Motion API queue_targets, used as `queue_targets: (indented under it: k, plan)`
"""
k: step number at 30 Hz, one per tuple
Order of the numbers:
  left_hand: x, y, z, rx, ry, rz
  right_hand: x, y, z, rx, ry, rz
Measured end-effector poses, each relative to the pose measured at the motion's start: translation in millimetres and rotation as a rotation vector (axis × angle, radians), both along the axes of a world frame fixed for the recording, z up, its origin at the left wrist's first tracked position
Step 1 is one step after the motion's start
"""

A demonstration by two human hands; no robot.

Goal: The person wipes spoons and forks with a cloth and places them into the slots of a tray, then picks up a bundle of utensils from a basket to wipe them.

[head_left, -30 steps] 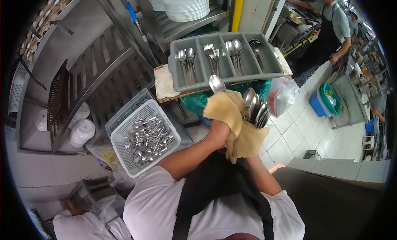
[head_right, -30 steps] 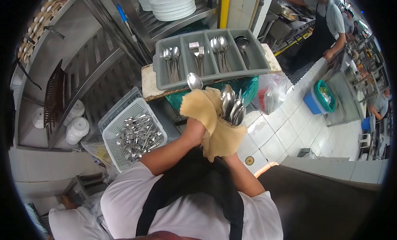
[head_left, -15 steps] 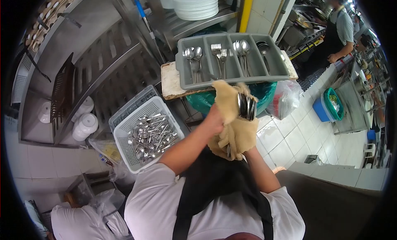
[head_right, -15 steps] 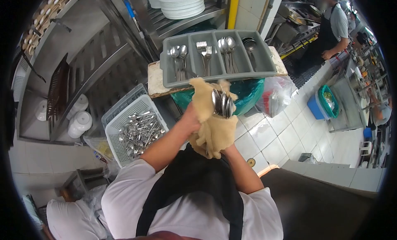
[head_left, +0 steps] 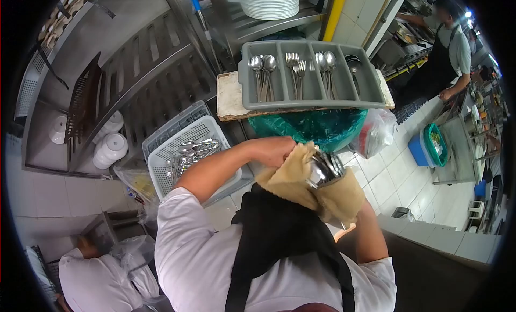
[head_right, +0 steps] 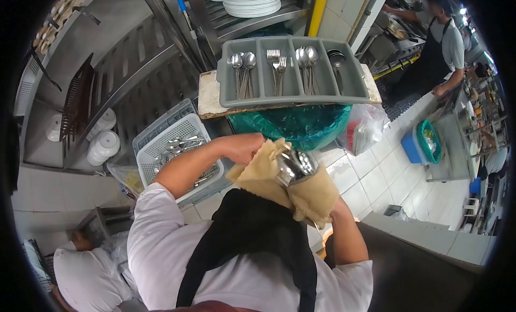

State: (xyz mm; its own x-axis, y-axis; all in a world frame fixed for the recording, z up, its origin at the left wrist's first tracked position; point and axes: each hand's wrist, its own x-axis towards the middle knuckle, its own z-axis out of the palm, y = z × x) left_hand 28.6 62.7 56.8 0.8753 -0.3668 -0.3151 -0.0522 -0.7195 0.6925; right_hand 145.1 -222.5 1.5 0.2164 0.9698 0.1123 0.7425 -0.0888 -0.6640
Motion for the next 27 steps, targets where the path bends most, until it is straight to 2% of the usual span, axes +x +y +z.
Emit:
queue_targets:
  k: [2, 3, 4, 5, 7, 8, 9, 10, 11, 13, 14, 16, 17, 18, 19, 20, 21, 22, 23, 25, 26, 27]
  plan:
    - [-5.3, 3.1, 4.8, -0.277, -0.227, 0.361, 2.8, -7.4, -4.9, 0.16, -0.113, 0.01]
    - [-6.4, 4.3, 5.7, -0.414, -0.34, 0.539, -3.5, -5.6, 13.6, 0.217, -0.168, -0.02]
    - [0.0, 2.0, -5.7, -0.534, -0.597, 0.696, -15.4, 7.1, 29.4, 0.087, -0.063, -0.136]
    - [7.4, -7.1, -10.5, -0.871, -0.609, 0.893, -27.2, 19.8, 45.3, -0.041, 0.036, -0.258]
    - [25.9, -28.7, -17.7, -1.559, -0.601, 1.268, -42.2, 29.1, 20.1, 0.135, 0.036, -0.433]
    - [34.0, -31.3, -29.6, -1.777, -0.539, 1.272, -46.7, 30.0, 13.7, 0.132, 0.151, -0.385]
    - [37.5, -41.0, -30.2, -1.871, -0.439, 1.241, -51.3, 30.8, 7.2, 0.125, 0.267, -0.341]
    - [36.6, -56.4, -31.6, -1.965, -0.339, 1.208, -65.7, 40.0, -4.8, 0.192, 0.428, -0.43]
    - [35.8, -69.3, -33.7, -2.059, -0.237, 1.174, -68.4, 42.1, -6.9, 0.265, 0.374, -0.456]
    - [36.5, -80.1, -53.2, -2.243, -0.234, 0.716, -76.7, 53.8, 8.6, 0.404, 0.253, -0.514]
    - [34.4, -85.3, -64.0, -2.302, -0.226, 0.481, -81.3, 59.6, 32.6, 0.443, 0.662, -0.636]
    - [33.0, -103.6, -40.3, -1.857, -0.382, 1.088, -77.8, 66.8, 33.3, 0.534, 1.021, -0.852]
    - [30.8, -113.5, -32.5, -1.595, -0.445, 1.347, -63.5, 63.1, -6.1, 0.591, 0.965, -0.956]
    - [22.4, -120.4, -41.8, -1.352, -0.418, 1.334, -60.6, 61.9, -11.2, 0.566, 0.922, -0.956]
    - [16.7, -120.5, -47.7, -1.34, -0.344, 1.251, -59.5, 63.9, -6.9, 0.542, 0.88, -0.956]
    - [9.8, -118.4, -52.4, -1.323, -0.271, 1.169, -64.0, 63.2, 3.0, 0.439, 0.857, -0.851]
    - [2.4, -114.6, -52.1, -1.302, -0.196, 1.086, -65.8, 63.7, 7.8, 0.389, 0.645, -0.761]
    - [-2.1, -106.7, -44.3, -1.43, -0.085, 1.063, -67.5, 64.3, 12.5, 0.361, 0.43, -0.682]
    - [-3.7, -109.9, -47.7, -1.415, -0.122, 1.093, -64.2, 62.4, 12.5, 0.373, 0.024, -0.599]
    - [-8.3, -118.4, -52.8, -1.382, -0.208, 1.147, -58.6, 65.5, 14.6, 0.36, -0.191, -0.55]
    - [-12.1, -119.2, -54.5, -1.333, -0.264, 1.077, -58.2, 69.4, 16.2, 0.342, 0.001, -0.596]
    - [-11.9, -113.5, -63.6, -1.186, -0.342, 1.141, -59.0, 72.7, 17.7, 0.318, 0.197, -0.636]
